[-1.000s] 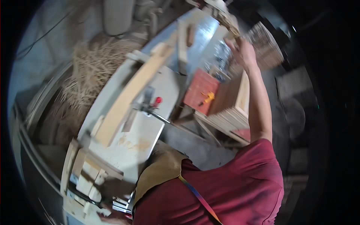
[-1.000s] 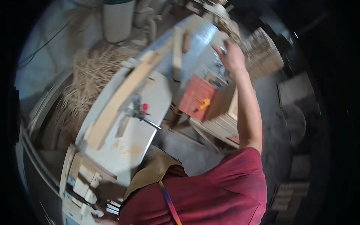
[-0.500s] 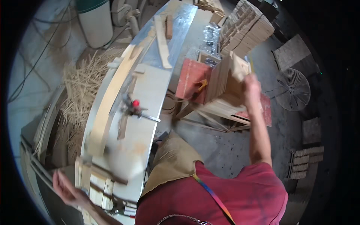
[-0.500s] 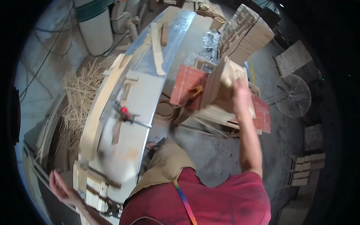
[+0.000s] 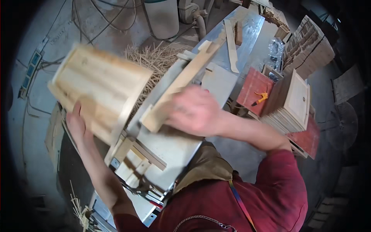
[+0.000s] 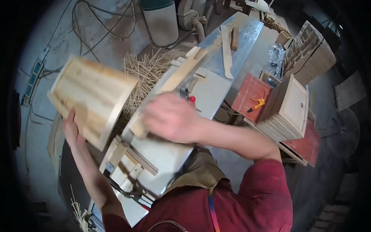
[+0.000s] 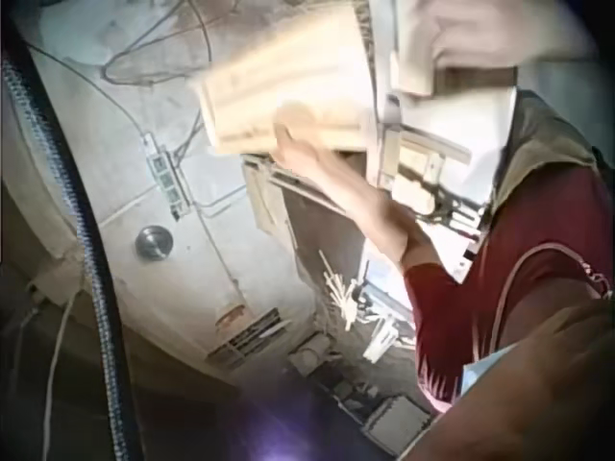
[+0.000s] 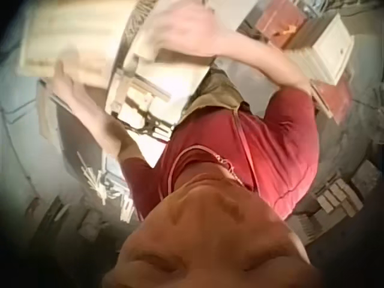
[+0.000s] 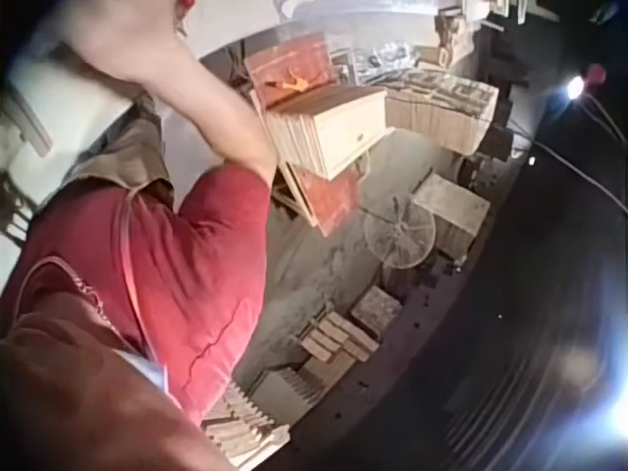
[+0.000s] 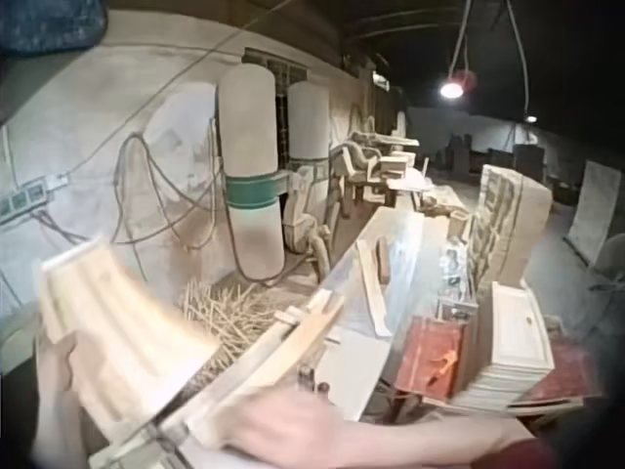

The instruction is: Operating a woodworking machine to process wood panels by loading them into a jig and moving them through a cutter.

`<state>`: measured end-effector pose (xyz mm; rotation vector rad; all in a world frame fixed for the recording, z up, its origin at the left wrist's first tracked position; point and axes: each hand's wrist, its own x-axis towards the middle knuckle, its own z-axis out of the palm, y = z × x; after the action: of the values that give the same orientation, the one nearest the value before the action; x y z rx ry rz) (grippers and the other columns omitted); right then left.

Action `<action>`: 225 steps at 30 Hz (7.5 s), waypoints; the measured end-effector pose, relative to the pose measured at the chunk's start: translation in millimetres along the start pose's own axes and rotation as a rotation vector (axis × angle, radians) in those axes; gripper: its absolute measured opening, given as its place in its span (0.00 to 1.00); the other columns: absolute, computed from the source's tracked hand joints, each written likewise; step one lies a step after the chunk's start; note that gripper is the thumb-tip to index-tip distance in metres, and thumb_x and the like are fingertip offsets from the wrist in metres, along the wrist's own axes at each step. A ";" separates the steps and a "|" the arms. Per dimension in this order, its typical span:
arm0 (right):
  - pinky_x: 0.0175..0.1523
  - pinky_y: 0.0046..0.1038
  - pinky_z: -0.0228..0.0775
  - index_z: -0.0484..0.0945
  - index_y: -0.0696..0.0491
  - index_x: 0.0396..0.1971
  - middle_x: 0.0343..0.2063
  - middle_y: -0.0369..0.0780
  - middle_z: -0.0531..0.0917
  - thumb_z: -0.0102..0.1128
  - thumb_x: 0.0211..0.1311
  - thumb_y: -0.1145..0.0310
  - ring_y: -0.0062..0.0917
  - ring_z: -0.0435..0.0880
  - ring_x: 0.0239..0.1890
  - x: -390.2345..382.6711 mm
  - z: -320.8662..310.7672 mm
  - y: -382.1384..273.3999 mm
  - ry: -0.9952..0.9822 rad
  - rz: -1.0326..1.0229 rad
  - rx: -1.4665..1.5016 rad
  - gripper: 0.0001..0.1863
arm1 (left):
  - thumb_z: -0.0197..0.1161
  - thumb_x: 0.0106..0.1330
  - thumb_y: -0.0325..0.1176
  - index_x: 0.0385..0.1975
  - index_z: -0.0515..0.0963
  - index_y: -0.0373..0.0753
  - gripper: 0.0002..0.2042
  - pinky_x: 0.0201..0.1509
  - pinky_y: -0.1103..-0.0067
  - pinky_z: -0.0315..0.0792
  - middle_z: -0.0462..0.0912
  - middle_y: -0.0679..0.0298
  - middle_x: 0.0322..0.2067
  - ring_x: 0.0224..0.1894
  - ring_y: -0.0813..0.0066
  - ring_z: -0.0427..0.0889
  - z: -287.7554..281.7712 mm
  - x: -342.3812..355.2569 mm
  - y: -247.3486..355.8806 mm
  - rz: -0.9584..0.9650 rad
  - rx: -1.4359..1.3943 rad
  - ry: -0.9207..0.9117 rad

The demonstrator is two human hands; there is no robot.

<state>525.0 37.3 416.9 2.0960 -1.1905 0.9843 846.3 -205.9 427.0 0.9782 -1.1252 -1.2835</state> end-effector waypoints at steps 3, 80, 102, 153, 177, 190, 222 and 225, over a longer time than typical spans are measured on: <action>0.37 0.41 0.75 0.82 0.54 0.41 0.30 0.42 0.80 0.75 0.62 0.56 0.40 0.82 0.33 -79.9 -10.7 43.4 -0.173 0.610 -0.151 0.18 | 0.60 0.78 0.27 0.71 0.68 0.30 0.23 0.59 0.68 0.83 0.83 0.51 0.60 0.56 0.62 0.87 -47.9 44.0 -24.0 0.047 0.131 0.063; 0.59 0.49 0.76 0.79 0.52 0.66 0.62 0.50 0.79 0.41 0.78 0.38 0.47 0.85 0.56 -370.8 201.2 357.5 -1.116 0.992 -0.324 0.36 | 0.53 0.81 0.41 0.58 0.76 0.28 0.20 0.58 0.54 0.75 0.84 0.32 0.47 0.53 0.30 0.83 -61.5 -401.9 -341.5 -0.385 0.630 1.385; 0.53 0.44 0.80 0.84 0.59 0.53 0.45 0.56 0.87 0.70 0.68 0.56 0.53 0.87 0.46 -315.6 4.8 747.5 -0.783 0.543 0.680 0.23 | 0.63 0.72 0.66 0.42 0.82 0.38 0.30 0.43 0.69 0.75 0.84 0.61 0.37 0.38 0.69 0.82 573.8 -241.1 -506.4 -0.663 -0.304 1.156; 0.62 0.41 0.79 0.78 0.53 0.62 0.56 0.52 0.85 0.60 0.74 0.54 0.44 0.85 0.60 -734.7 34.4 1490.6 -1.012 1.345 -0.328 0.25 | 0.26 0.75 0.74 0.62 0.80 0.26 0.52 0.79 0.60 0.60 0.78 0.36 0.65 0.74 0.42 0.71 665.1 -199.0 -573.0 -0.932 0.795 1.795; 0.54 0.51 0.79 0.86 0.70 0.39 0.38 0.63 0.88 0.43 0.83 0.50 0.60 0.88 0.48 -696.2 -11.0 1493.2 -0.296 1.869 -0.514 0.35 | 0.52 0.80 0.47 0.60 0.76 0.33 0.23 0.46 0.58 0.80 0.88 0.49 0.47 0.45 0.57 0.86 809.1 29.5 -656.7 -0.715 0.909 0.952; 0.68 0.42 0.73 0.73 0.64 0.68 0.59 0.52 0.82 0.54 0.83 0.58 0.43 0.83 0.60 -497.5 75.6 1091.4 0.065 0.989 0.136 0.27 | 0.61 0.79 0.44 0.62 0.74 0.27 0.25 0.40 0.66 0.85 0.88 0.50 0.40 0.38 0.61 0.89 629.1 -233.2 -564.8 -0.886 0.177 0.958; 0.65 0.34 0.71 0.55 0.65 0.76 0.57 0.54 0.81 0.57 0.79 0.63 0.37 0.82 0.57 -299.8 116.1 62.8 -0.595 1.034 0.744 0.36 | 0.57 0.79 0.52 0.29 0.81 0.36 0.24 0.37 0.55 0.79 0.86 0.49 0.30 0.34 0.44 0.87 -127.0 -387.3 -225.6 -0.468 1.623 0.794; 0.60 0.37 0.75 0.57 0.65 0.76 0.53 0.58 0.83 0.58 0.78 0.62 0.43 0.85 0.50 -276.9 107.3 58.7 -0.676 1.061 0.660 0.36 | 0.56 0.80 0.51 0.28 0.80 0.34 0.25 0.38 0.53 0.78 0.86 0.46 0.29 0.33 0.40 0.86 -128.2 -386.0 -228.0 -0.465 1.616 0.792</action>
<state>413.3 66.8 137.0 2.3305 -2.8108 1.2264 941.0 155.7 148.4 2.7086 -1.1586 0.1092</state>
